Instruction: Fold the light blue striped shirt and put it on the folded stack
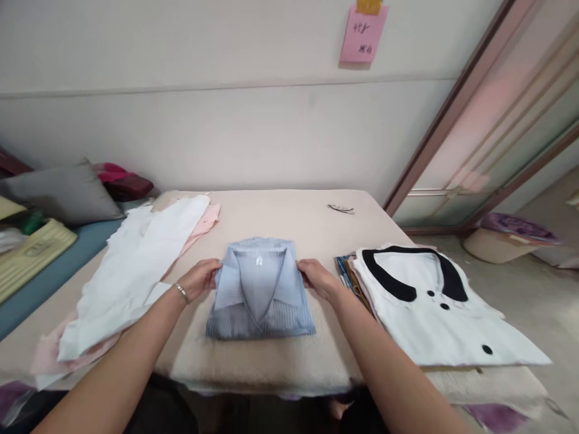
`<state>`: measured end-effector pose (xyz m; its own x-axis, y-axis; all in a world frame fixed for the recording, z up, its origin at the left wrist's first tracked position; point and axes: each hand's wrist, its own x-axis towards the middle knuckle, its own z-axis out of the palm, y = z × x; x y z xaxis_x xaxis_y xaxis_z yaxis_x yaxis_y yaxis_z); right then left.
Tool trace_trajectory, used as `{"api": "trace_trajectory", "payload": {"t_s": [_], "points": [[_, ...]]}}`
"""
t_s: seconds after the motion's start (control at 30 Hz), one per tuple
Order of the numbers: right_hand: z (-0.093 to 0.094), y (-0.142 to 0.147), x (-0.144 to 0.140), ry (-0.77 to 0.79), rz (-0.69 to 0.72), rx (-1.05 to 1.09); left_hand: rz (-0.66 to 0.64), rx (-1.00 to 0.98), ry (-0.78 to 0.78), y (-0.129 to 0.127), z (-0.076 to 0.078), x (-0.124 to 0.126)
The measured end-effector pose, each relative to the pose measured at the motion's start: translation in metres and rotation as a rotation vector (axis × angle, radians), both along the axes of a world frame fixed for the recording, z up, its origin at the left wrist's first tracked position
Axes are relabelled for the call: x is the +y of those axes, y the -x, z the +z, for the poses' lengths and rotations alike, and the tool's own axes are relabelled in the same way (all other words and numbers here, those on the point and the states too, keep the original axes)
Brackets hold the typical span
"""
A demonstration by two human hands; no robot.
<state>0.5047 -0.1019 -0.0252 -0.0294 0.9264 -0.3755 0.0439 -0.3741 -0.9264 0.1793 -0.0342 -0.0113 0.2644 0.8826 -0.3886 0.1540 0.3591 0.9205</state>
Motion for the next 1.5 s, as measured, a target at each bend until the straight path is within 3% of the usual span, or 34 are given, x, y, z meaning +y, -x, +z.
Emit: {"api": "trace_trajectory", "payload": {"t_s": [0.13, 0.2, 0.3, 0.6, 0.97, 1.2, 1.37, 1.5], "points": [[-0.04, 0.005, 0.035, -0.02, -0.122, -0.008, 0.194, 0.061, 0.009, -0.015, -0.047, 0.034], [-0.054, 0.003, 0.04, -0.024, -0.161, -0.065, 0.212, 0.182, -0.073, -0.018, -0.064, 0.04], [-0.065, 0.0, 0.044, -0.092, -0.178, -0.256, 0.175, 0.359, -0.242, -0.021, -0.077, 0.046], [-0.062, 0.018, 0.056, -0.347, -0.271, -0.365, 0.206, 0.417, -0.395, -0.025, -0.082, 0.049], [-0.082, 0.011, 0.071, -0.344, -0.384, -0.516, 0.291, 0.477, -0.456, -0.03, -0.097, 0.063], [-0.091, 0.007, 0.075, -0.345, -0.369, -0.563, 0.29, 0.506, -0.487, -0.028, -0.102, 0.071], [-0.087, 0.004, 0.08, -0.324, -0.378, -0.628, 0.327, 0.588, -0.504, -0.031, -0.098, 0.083], [-0.073, 0.01, 0.073, -0.338, -0.376, -0.734, 0.35, 0.659, -0.584, -0.031, -0.088, 0.078]]}}
